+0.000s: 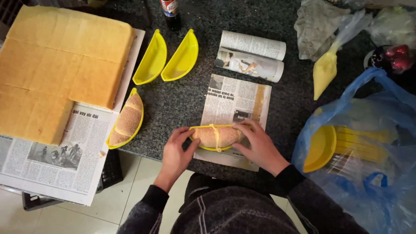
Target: Wrapping small cakes in individual sheets of paper and placing them into yellow crescent-shaped plastic molds.
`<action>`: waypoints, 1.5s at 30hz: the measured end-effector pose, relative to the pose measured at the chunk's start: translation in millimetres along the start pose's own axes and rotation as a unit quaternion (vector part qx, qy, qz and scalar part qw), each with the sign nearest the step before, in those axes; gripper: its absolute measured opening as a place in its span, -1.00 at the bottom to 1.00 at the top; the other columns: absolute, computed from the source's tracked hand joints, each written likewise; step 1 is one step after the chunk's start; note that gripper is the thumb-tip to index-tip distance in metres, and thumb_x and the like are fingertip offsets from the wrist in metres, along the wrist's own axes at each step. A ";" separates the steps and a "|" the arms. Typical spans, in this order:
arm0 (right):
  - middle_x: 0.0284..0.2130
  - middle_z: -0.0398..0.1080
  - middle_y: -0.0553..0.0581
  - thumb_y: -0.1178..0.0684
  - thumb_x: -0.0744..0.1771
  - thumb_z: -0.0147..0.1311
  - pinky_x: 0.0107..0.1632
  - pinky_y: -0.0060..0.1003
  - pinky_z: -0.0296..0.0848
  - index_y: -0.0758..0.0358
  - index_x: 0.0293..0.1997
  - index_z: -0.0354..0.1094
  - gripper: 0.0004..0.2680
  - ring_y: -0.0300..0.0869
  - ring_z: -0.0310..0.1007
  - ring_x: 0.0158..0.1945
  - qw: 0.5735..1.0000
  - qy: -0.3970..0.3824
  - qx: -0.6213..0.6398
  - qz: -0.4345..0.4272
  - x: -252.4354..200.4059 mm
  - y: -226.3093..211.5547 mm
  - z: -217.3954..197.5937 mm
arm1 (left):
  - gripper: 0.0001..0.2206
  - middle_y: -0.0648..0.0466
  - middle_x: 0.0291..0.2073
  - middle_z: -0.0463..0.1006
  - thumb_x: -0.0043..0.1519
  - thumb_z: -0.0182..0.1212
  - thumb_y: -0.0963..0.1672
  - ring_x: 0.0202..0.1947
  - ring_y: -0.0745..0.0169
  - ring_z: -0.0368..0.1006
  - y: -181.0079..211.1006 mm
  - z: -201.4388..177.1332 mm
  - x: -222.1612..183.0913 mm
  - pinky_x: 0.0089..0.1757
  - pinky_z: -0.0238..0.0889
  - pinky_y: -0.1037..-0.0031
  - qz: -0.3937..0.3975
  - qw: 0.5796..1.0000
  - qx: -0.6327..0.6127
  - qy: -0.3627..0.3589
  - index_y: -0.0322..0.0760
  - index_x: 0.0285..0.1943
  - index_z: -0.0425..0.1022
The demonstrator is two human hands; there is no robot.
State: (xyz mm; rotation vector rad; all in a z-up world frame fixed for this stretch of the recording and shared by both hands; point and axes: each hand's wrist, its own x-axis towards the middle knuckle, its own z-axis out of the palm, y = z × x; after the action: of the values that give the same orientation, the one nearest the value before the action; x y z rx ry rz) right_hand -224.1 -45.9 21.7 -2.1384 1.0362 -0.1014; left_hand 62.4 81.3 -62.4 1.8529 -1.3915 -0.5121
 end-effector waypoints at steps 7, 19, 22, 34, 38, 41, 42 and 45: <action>0.34 0.28 0.38 -0.08 0.44 0.29 0.37 0.41 0.50 0.16 0.48 0.33 -0.59 0.46 0.36 0.45 1.000 0.000 -0.005 -0.016 2.1 11.4 5.7 | -0.66 0.07 0.14 0.71 0.27 0.53 0.00 0.15 -0.07 0.71 22.7 -19.7 14.7 0.12 0.58 0.20 0.018 0.998 0.047 -0.029 -0.06 0.20 0.80; 0.34 0.32 0.37 -0.12 0.43 0.33 0.42 0.36 0.44 0.12 0.57 0.25 -0.50 0.39 0.28 0.52 1.000 -0.021 -0.009 -0.003 1.5 -5.5 -6.5 | -0.71 -0.03 0.10 0.71 0.41 0.18 -0.08 0.21 -0.23 0.66 42.3 7.5 57.3 0.18 0.52 0.05 0.040 0.979 0.033 -0.196 -0.07 0.24 0.73; 0.34 0.31 0.36 -0.12 0.44 0.31 0.41 0.35 0.44 0.12 0.57 0.27 -0.51 0.39 0.27 0.52 1.000 -0.018 -0.009 -0.010 1.0 -0.2 -3.1 | -0.79 0.03 0.00 0.71 0.39 0.22 -0.08 0.10 -0.15 0.70 33.7 6.5 53.0 0.11 0.55 0.10 0.069 0.983 0.064 -0.155 -0.05 0.07 0.76; 0.34 0.41 0.42 -0.41 0.35 0.40 0.46 0.38 0.33 0.22 0.56 0.28 -0.31 0.41 0.38 0.46 0.996 0.012 -0.018 -0.086 27.4 3.3 -2.3 | -0.78 0.11 0.00 0.66 0.33 0.23 -0.09 0.05 -0.06 0.68 36.9 1.7 50.3 0.10 0.51 0.13 0.148 0.968 0.171 -0.111 -0.01 0.09 0.72; 0.41 0.37 0.26 -0.76 0.19 0.30 0.56 0.30 0.04 -0.12 0.65 0.14 -0.10 0.31 0.31 0.50 0.991 -0.070 -0.097 -0.060 41.7 -4.9 8.1 | -0.75 0.03 0.03 0.68 0.33 0.20 -0.10 0.07 -0.20 0.69 41.5 6.7 52.7 0.07 0.55 0.06 0.127 0.975 0.108 -0.145 -0.03 0.13 0.72; 0.49 0.26 0.34 -0.77 0.19 0.30 0.61 0.40 -0.11 -0.05 0.67 0.11 -0.06 0.37 0.18 0.58 0.989 -0.123 -0.078 -0.039 39.4 -16.8 5.5 | -0.75 0.01 0.05 0.68 0.34 0.19 -0.09 0.08 -0.22 0.69 45.3 3.3 52.4 0.06 0.56 0.06 0.119 0.976 0.100 -0.151 -0.06 0.12 0.72; 0.49 0.26 0.34 -0.77 0.19 0.30 0.61 0.40 -0.11 -0.05 0.67 0.11 -0.06 0.37 0.18 0.58 0.988 -0.124 -0.078 -0.040 39.9 -20.9 4.0 | -0.75 0.01 0.05 0.68 0.34 0.19 -0.09 0.08 -0.22 0.69 42.8 4.4 52.7 0.06 0.56 0.06 0.119 0.976 0.100 -0.150 -0.06 0.12 0.72; 0.53 0.21 0.39 -0.77 0.20 0.30 0.64 0.47 -0.24 0.06 0.66 0.12 -0.04 0.39 0.11 0.61 0.987 -0.146 -0.063 -0.023 41.7 -25.9 2.5 | -0.73 -0.06 0.11 0.71 0.41 0.15 -0.08 0.20 -0.30 0.64 39.2 1.7 55.0 0.17 0.51 0.05 0.053 0.981 0.029 -0.186 -0.13 0.12 0.76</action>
State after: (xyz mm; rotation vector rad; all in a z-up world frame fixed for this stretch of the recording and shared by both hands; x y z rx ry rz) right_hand -178.5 -63.5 27.0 -2.2084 0.8403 0.2553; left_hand 54.4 24.2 -27.2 1.7763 -1.7567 -0.8008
